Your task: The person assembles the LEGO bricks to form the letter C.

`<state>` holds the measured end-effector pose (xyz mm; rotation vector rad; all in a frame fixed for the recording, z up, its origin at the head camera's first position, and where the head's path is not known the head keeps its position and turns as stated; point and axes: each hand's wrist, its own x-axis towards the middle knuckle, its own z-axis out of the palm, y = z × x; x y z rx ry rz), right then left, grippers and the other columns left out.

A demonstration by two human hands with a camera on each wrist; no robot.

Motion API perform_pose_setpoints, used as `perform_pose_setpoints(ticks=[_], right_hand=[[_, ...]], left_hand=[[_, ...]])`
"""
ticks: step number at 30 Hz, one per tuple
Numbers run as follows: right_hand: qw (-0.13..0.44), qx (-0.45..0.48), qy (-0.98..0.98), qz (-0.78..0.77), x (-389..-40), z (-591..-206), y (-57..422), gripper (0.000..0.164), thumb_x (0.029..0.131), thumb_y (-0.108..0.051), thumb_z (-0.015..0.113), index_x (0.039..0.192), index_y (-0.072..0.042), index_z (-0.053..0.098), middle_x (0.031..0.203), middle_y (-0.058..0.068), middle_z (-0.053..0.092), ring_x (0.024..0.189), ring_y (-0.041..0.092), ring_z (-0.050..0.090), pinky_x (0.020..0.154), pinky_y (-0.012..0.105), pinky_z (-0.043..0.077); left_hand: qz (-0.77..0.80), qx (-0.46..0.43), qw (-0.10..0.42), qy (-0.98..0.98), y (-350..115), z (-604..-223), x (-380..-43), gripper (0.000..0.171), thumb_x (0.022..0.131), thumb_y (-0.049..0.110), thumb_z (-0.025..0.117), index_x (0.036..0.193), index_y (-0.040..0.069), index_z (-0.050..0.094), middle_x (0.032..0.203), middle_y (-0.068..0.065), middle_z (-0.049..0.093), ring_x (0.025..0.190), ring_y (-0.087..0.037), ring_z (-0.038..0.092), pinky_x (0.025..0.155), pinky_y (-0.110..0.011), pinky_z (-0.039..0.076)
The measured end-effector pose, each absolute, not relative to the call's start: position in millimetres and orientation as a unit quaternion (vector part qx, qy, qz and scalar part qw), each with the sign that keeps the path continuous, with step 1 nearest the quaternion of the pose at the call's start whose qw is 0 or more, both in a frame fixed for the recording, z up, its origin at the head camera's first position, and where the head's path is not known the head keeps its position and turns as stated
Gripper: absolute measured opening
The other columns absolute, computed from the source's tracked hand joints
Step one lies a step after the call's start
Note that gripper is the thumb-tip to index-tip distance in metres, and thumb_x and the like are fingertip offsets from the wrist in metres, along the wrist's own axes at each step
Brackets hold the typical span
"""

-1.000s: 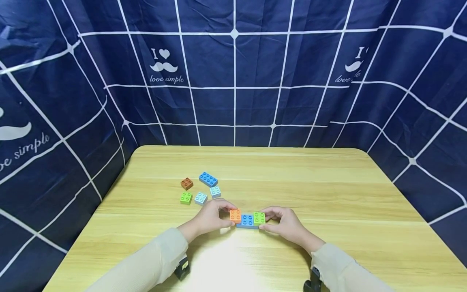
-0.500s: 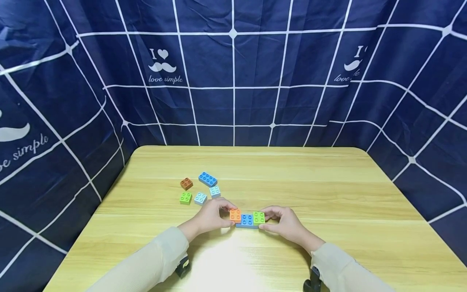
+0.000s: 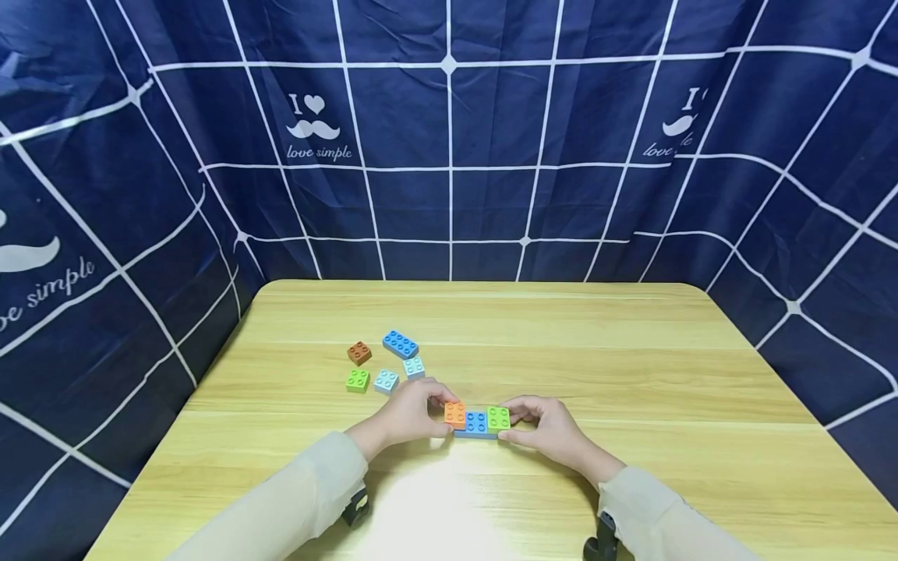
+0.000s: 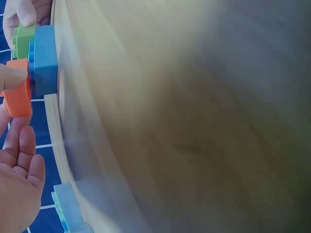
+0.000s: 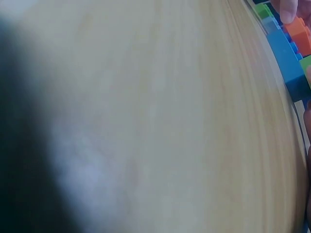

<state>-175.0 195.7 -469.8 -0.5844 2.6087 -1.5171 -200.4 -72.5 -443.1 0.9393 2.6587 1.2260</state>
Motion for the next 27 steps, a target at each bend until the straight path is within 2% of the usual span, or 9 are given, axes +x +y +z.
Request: perform_pose_setpoints(ticks=[20, 27], right_hand=[[0.034, -0.184, 0.854, -0.485, -174.6, -470.7, 195.9, 0.039, 0.075, -0.026, 0.082, 0.109, -0.012, 0.069, 0.088, -0.004, 0.068, 0.081, 0.016, 0.061, 0.071, 0.026, 0.050], [0.031, -0.189, 0.853, -0.485, -175.2, -470.6, 196.1, 0.039, 0.075, -0.026, 0.082, 0.109, -0.012, 0.069, 0.088, -0.005, 0.068, 0.081, 0.015, 0.061, 0.072, 0.026, 0.050]], left_hand=[[0.435, 0.292, 0.044, 0.850, -71.3, -448.0, -197.2, 0.032, 0.067, 0.005, 0.081, 0.096, 0.009, 0.069, 0.090, 0.006, 0.060, 0.082, -0.010, 0.055, 0.076, -0.025, 0.048], [0.394, 0.293, 0.040, 0.870, -69.3, -445.5, -197.8, 0.035, 0.063, 0.006, 0.082, 0.095, 0.011, 0.069, 0.087, 0.008, 0.058, 0.080, -0.010, 0.053, 0.074, -0.025, 0.047]])
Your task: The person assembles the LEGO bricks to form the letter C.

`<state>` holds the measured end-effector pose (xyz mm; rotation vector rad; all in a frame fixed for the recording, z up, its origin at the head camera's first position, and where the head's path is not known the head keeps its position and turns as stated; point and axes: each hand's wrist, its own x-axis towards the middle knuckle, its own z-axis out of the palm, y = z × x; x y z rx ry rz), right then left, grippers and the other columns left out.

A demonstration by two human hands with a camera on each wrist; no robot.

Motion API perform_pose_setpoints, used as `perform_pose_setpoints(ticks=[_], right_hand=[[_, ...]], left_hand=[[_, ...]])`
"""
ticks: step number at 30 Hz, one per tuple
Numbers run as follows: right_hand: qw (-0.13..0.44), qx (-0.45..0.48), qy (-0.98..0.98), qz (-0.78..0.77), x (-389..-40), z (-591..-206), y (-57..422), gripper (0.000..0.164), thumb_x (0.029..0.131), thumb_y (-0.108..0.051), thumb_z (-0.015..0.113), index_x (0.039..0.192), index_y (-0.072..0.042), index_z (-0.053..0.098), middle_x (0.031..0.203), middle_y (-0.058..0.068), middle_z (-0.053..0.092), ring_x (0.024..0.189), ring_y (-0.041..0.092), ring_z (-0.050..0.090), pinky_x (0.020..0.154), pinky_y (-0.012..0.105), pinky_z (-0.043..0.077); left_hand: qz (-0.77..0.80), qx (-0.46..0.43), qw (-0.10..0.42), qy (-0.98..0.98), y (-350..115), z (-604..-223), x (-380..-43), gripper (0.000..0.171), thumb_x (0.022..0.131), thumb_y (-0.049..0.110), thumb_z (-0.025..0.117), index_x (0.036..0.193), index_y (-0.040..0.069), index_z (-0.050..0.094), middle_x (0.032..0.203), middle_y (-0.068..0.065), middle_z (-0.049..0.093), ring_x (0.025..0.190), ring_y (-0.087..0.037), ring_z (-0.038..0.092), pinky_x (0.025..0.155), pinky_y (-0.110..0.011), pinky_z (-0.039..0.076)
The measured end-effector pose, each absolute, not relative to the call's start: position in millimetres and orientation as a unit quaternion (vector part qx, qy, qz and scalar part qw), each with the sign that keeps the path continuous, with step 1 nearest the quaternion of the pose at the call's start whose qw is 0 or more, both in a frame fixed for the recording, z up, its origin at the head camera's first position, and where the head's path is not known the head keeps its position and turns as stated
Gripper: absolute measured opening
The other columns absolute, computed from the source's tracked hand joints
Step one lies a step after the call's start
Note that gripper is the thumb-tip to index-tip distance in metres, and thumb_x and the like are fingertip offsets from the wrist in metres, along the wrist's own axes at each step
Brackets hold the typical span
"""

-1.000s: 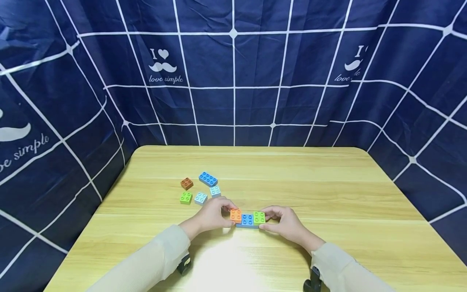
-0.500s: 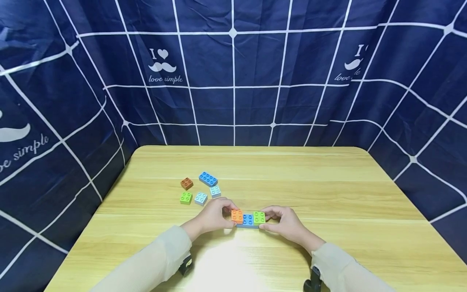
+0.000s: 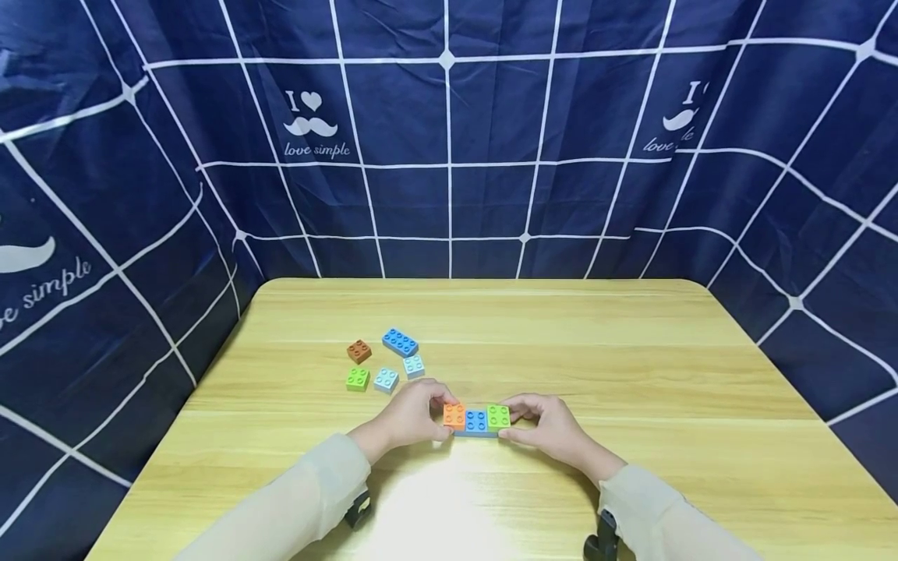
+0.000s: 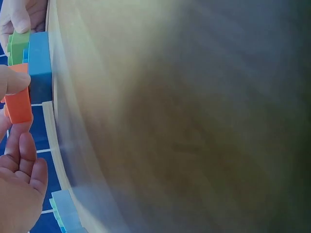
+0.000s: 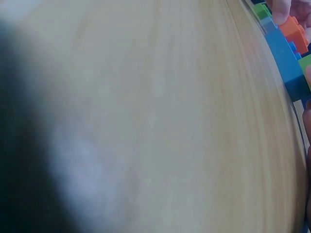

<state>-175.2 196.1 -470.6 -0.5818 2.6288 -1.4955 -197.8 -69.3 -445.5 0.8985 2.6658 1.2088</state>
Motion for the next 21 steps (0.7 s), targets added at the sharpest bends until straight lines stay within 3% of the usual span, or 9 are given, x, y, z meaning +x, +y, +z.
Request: perform_pose_setpoints(ticks=[12, 21], right_hand=[[0.040, -0.176, 0.855, -0.486, -174, -469, 197, 0.040, 0.074, -0.026, 0.083, 0.109, -0.012, 0.069, 0.088, -0.004, 0.067, 0.082, 0.017, 0.061, 0.071, 0.026, 0.050], [0.038, -0.184, 0.853, -0.487, -174, -464, 197, 0.038, 0.075, -0.026, 0.082, 0.109, -0.013, 0.069, 0.087, -0.005, 0.067, 0.081, 0.015, 0.061, 0.072, 0.026, 0.050]], left_hand=[[0.403, 0.305, 0.050, 0.861, -70, -446, -196, 0.033, 0.068, 0.007, 0.081, 0.097, 0.011, 0.067, 0.089, 0.007, 0.058, 0.082, -0.012, 0.054, 0.075, -0.025, 0.047], [0.451, 0.307, 0.034, 0.837, -98, -444, -202, 0.058, 0.067, 0.021, 0.086, 0.118, 0.006, 0.063, 0.106, -0.005, 0.065, 0.097, -0.021, 0.058, 0.089, -0.038, 0.047]])
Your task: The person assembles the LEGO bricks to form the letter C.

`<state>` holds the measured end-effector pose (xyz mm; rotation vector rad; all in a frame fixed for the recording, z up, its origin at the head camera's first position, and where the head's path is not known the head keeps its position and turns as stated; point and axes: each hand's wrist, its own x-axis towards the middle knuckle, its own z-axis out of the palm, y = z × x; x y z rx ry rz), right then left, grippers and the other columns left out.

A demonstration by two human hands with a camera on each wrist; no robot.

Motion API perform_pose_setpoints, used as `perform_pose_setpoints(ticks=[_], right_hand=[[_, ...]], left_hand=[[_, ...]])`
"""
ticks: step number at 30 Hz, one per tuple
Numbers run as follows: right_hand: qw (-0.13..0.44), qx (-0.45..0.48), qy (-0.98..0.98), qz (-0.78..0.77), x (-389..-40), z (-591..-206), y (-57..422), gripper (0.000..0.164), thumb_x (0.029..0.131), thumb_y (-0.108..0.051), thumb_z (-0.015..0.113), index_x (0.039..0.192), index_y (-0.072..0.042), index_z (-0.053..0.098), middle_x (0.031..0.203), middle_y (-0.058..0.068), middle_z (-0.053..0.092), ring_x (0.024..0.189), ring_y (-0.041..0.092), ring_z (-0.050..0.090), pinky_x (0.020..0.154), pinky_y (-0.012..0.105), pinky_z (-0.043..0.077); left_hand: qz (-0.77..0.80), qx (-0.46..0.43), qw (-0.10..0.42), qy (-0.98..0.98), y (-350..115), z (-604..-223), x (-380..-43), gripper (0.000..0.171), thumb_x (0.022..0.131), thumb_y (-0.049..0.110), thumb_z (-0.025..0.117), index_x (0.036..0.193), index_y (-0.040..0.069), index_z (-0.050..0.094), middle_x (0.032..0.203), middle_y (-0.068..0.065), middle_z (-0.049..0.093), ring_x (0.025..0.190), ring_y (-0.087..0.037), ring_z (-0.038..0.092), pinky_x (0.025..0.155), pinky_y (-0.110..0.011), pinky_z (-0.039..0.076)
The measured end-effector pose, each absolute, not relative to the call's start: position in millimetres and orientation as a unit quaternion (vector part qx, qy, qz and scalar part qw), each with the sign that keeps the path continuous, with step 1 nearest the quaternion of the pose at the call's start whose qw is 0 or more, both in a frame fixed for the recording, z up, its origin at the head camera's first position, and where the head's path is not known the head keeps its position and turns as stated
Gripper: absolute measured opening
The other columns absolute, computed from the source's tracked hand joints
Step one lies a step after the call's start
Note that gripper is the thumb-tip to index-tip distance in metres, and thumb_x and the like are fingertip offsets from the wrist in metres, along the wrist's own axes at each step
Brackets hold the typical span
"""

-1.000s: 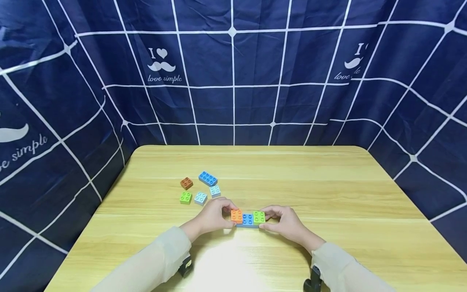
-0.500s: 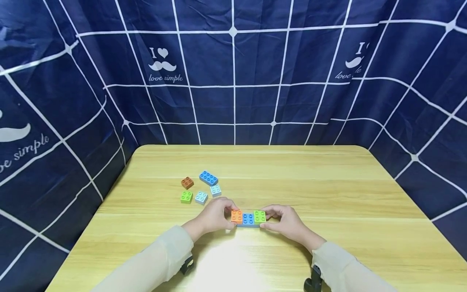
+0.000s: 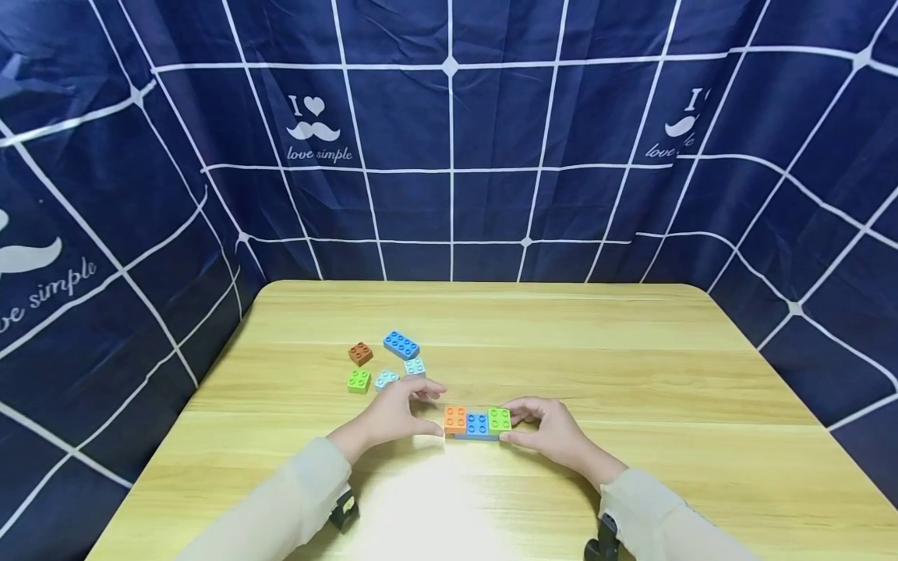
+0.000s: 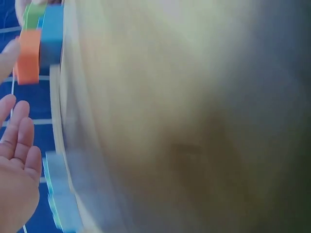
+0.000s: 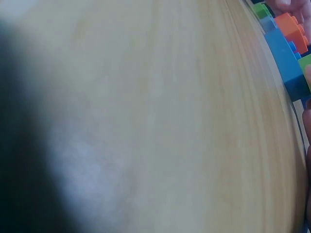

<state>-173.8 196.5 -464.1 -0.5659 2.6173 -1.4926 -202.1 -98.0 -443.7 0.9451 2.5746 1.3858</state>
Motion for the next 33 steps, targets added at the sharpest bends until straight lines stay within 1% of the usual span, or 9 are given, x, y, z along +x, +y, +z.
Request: perform_pose_setpoints(ticks=[3, 7, 13, 15, 17, 20, 24, 28, 33], right_hand=[[0.041, -0.184, 0.851, -0.490, -174, -463, 196, 0.038, 0.075, -0.025, 0.082, 0.109, -0.012, 0.069, 0.087, -0.005, 0.067, 0.081, 0.016, 0.061, 0.071, 0.026, 0.050], [0.048, -0.179, 0.851, -0.492, -173, -463, 196, 0.038, 0.075, -0.021, 0.082, 0.109, -0.011, 0.069, 0.087, -0.004, 0.067, 0.082, 0.015, 0.061, 0.072, 0.025, 0.050], [0.047, -0.182, 0.851, -0.490, -172, -464, 194, 0.038, 0.075, -0.009, 0.080, 0.111, -0.005, 0.067, 0.090, 0.003, 0.067, 0.083, 0.020, 0.061, 0.073, 0.027, 0.051], [0.047, -0.181, 0.852, -0.489, -172, -465, 194, 0.038, 0.075, -0.009, 0.080, 0.111, -0.005, 0.067, 0.090, 0.003, 0.067, 0.083, 0.021, 0.062, 0.074, 0.027, 0.051], [0.048, -0.178, 0.853, -0.489, -173, -465, 194, 0.038, 0.075, -0.011, 0.081, 0.111, -0.006, 0.067, 0.090, 0.001, 0.067, 0.083, 0.019, 0.062, 0.075, 0.027, 0.051], [0.047, -0.175, 0.853, -0.490, -173, -465, 195, 0.039, 0.075, -0.018, 0.082, 0.110, -0.010, 0.068, 0.089, -0.003, 0.068, 0.084, 0.016, 0.062, 0.075, 0.026, 0.051], [0.042, -0.180, 0.851, -0.491, -173, -464, 195, 0.040, 0.074, -0.024, 0.082, 0.110, -0.011, 0.068, 0.089, -0.004, 0.068, 0.083, 0.016, 0.062, 0.075, 0.027, 0.051], [0.040, -0.187, 0.848, -0.494, -173, -464, 195, 0.041, 0.074, -0.025, 0.082, 0.110, -0.011, 0.068, 0.089, -0.004, 0.068, 0.083, 0.016, 0.062, 0.075, 0.027, 0.051], [0.037, -0.190, 0.848, -0.493, -173, -465, 195, 0.040, 0.074, -0.024, 0.082, 0.110, -0.011, 0.068, 0.088, -0.004, 0.068, 0.082, 0.015, 0.062, 0.074, 0.027, 0.051]], left_hand=[[0.457, 0.297, 0.018, 0.838, -115, -445, -205, 0.062, 0.066, 0.025, 0.087, 0.119, 0.006, 0.062, 0.108, -0.007, 0.065, 0.098, -0.023, 0.057, 0.088, -0.042, 0.046], [0.461, 0.265, -0.010, 0.847, -139, -445, -210, 0.063, 0.065, 0.026, 0.087, 0.119, 0.005, 0.063, 0.112, -0.007, 0.064, 0.100, -0.025, 0.057, 0.090, -0.046, 0.045], [0.446, 0.205, -0.054, 0.870, -172, -445, -217, 0.061, 0.064, 0.018, 0.088, 0.118, 0.004, 0.064, 0.119, -0.007, 0.062, 0.109, -0.028, 0.055, 0.094, -0.050, 0.043], [0.446, 0.191, -0.061, 0.872, -181, -446, -220, 0.061, 0.064, 0.014, 0.088, 0.119, 0.003, 0.063, 0.120, -0.009, 0.062, 0.111, -0.030, 0.055, 0.094, -0.051, 0.043], [0.447, 0.186, -0.064, 0.873, -188, -446, -223, 0.062, 0.064, 0.012, 0.088, 0.120, 0.002, 0.062, 0.119, -0.010, 0.062, 0.109, -0.032, 0.056, 0.093, -0.051, 0.045], [0.455, 0.181, -0.055, 0.870, -196, -447, -226, 0.063, 0.064, 0.011, 0.088, 0.121, 0.001, 0.062, 0.119, -0.012, 0.061, 0.106, -0.033, 0.058, 0.092, -0.049, 0.046], [0.473, 0.170, -0.020, 0.864, -204, -450, -230, 0.063, 0.068, 0.011, 0.086, 0.124, 0.000, 0.060, 0.124, -0.015, 0.058, 0.107, -0.035, 0.058, 0.091, -0.048, 0.047], [0.483, 0.153, 0.019, 0.862, -212, -454, -232, 0.065, 0.071, 0.013, 0.084, 0.127, -0.001, 0.057, 0.127, -0.019, 0.056, 0.112, -0.035, 0.056, 0.095, -0.048, 0.044], [0.473, 0.135, 0.043, 0.869, -216, -456, -234, 0.064, 0.072, 0.013, 0.083, 0.128, 0.000, 0.057, 0.130, -0.020, 0.055, 0.117, -0.036, 0.052, 0.098, -0.050, 0.040]])
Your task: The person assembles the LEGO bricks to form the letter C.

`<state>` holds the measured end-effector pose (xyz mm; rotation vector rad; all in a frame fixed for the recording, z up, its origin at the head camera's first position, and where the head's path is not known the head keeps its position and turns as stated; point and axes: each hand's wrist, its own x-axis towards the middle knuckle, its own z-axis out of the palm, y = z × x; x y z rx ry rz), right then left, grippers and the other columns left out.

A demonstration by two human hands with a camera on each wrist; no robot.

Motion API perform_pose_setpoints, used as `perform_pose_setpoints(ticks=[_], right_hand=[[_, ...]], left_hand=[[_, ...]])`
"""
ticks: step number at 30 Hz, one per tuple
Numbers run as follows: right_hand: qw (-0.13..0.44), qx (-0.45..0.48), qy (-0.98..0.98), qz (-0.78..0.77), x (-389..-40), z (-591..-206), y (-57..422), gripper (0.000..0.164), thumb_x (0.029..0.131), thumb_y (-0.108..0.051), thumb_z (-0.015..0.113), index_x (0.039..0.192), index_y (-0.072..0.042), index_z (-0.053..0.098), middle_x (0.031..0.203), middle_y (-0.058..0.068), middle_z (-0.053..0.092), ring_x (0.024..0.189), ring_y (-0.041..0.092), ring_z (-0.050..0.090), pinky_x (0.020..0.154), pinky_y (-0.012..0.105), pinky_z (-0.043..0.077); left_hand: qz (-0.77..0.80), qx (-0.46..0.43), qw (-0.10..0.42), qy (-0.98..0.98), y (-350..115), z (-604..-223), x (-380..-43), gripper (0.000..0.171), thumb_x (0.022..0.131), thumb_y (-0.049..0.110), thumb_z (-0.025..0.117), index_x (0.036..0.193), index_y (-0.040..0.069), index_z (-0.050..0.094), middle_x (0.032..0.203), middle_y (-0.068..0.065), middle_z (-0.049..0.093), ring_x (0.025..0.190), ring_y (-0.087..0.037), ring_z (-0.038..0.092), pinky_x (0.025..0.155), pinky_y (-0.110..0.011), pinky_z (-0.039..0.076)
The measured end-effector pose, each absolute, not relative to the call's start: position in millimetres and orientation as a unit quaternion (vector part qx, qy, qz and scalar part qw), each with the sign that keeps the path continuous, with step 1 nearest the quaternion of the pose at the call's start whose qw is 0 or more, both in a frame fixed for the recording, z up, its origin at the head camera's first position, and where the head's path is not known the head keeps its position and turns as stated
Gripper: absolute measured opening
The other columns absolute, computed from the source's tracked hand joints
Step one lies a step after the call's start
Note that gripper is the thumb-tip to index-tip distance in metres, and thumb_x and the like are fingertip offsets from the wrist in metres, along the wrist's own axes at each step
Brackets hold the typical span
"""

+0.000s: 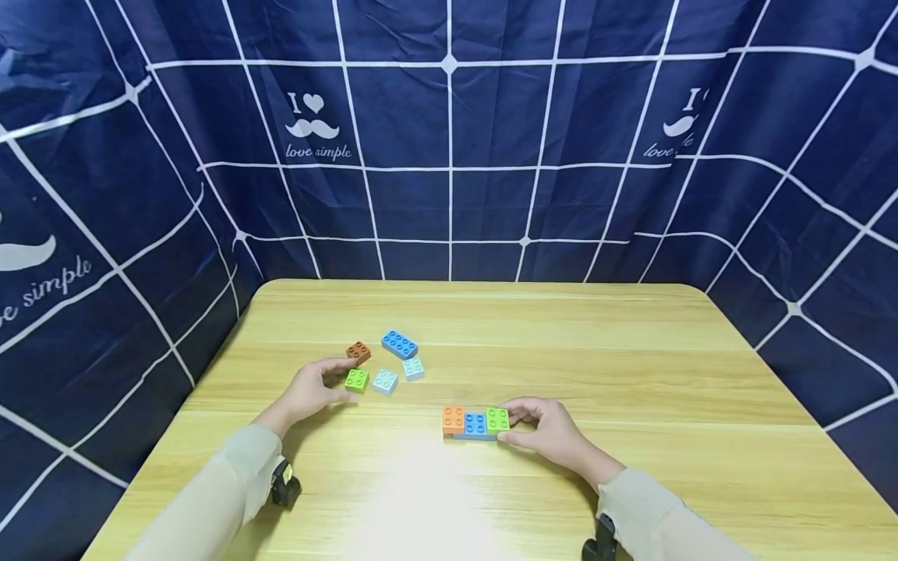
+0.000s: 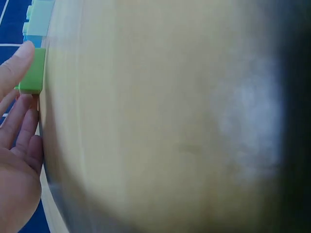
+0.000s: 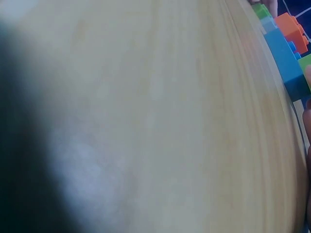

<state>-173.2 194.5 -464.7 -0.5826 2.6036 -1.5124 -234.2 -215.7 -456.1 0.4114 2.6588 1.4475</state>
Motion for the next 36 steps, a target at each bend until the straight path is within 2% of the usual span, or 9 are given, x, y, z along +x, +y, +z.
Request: perform_pose_setpoints(ticks=[4, 7, 13, 18, 26, 33, 36], right_hand=[[0.034, -0.190, 0.851, -0.488, -173, -465, 194, 0.040, 0.074, -0.024, 0.082, 0.110, -0.011, 0.069, 0.088, -0.005, 0.068, 0.082, 0.015, 0.062, 0.075, 0.027, 0.051], [0.034, -0.188, 0.851, -0.488, -173, -466, 195, 0.041, 0.074, -0.024, 0.082, 0.110, -0.011, 0.069, 0.088, -0.005, 0.068, 0.082, 0.015, 0.062, 0.075, 0.027, 0.051], [0.041, -0.181, 0.851, -0.491, -173, -467, 195, 0.041, 0.074, -0.024, 0.082, 0.110, -0.011, 0.068, 0.088, -0.005, 0.068, 0.083, 0.016, 0.062, 0.075, 0.027, 0.051], [0.047, -0.173, 0.852, -0.491, -173, -466, 193, 0.039, 0.074, -0.017, 0.082, 0.111, -0.010, 0.068, 0.089, -0.003, 0.068, 0.083, 0.017, 0.062, 0.075, 0.026, 0.050], [0.039, -0.185, 0.849, -0.493, -158, -435, 183, 0.035, 0.075, -0.007, 0.080, 0.108, -0.003, 0.068, 0.088, 0.004, 0.068, 0.081, 0.021, 0.061, 0.073, 0.030, 0.050], [0.041, -0.181, 0.849, -0.494, -173, -466, 194, 0.038, 0.074, -0.019, 0.082, 0.109, -0.011, 0.069, 0.088, -0.004, 0.068, 0.082, 0.016, 0.061, 0.072, 0.026, 0.049], [0.040, -0.184, 0.850, -0.493, -173, -467, 194, 0.039, 0.074, -0.024, 0.083, 0.108, -0.012, 0.069, 0.087, -0.005, 0.068, 0.082, 0.016, 0.061, 0.073, 0.026, 0.049]], left_hand=[[0.455, 0.125, 0.049, 0.880, -216, -457, -235, 0.060, 0.073, 0.012, 0.082, 0.127, 0.003, 0.059, 0.131, -0.018, 0.055, 0.123, -0.037, 0.047, 0.103, -0.052, 0.034], [0.442, 0.126, 0.045, 0.887, -215, -458, -236, 0.054, 0.074, 0.012, 0.081, 0.124, 0.003, 0.062, 0.127, -0.018, 0.057, 0.121, -0.038, 0.048, 0.103, -0.054, 0.033], [0.422, 0.135, 0.028, 0.896, -213, -458, -236, 0.044, 0.075, 0.010, 0.080, 0.115, 0.001, 0.066, 0.115, -0.016, 0.064, 0.107, -0.033, 0.057, 0.094, -0.051, 0.042], [0.431, 0.131, 0.024, 0.893, -210, -453, -233, 0.042, 0.075, 0.010, 0.081, 0.113, 0.001, 0.067, 0.105, -0.011, 0.067, 0.098, -0.027, 0.060, 0.089, -0.045, 0.047], [0.475, 0.162, 0.016, 0.865, -193, -445, -230, 0.041, 0.073, 0.007, 0.081, 0.111, -0.001, 0.067, 0.100, -0.011, 0.067, 0.091, -0.027, 0.063, 0.081, -0.039, 0.053], [0.473, 0.182, 0.009, 0.862, -175, -436, -226, 0.039, 0.073, 0.012, 0.082, 0.108, 0.003, 0.069, 0.102, -0.006, 0.066, 0.095, -0.025, 0.058, 0.083, -0.040, 0.050], [0.472, 0.193, 0.006, 0.860, -166, -432, -224, 0.038, 0.072, 0.014, 0.083, 0.107, 0.005, 0.069, 0.100, -0.003, 0.067, 0.095, -0.024, 0.057, 0.084, -0.041, 0.049]])
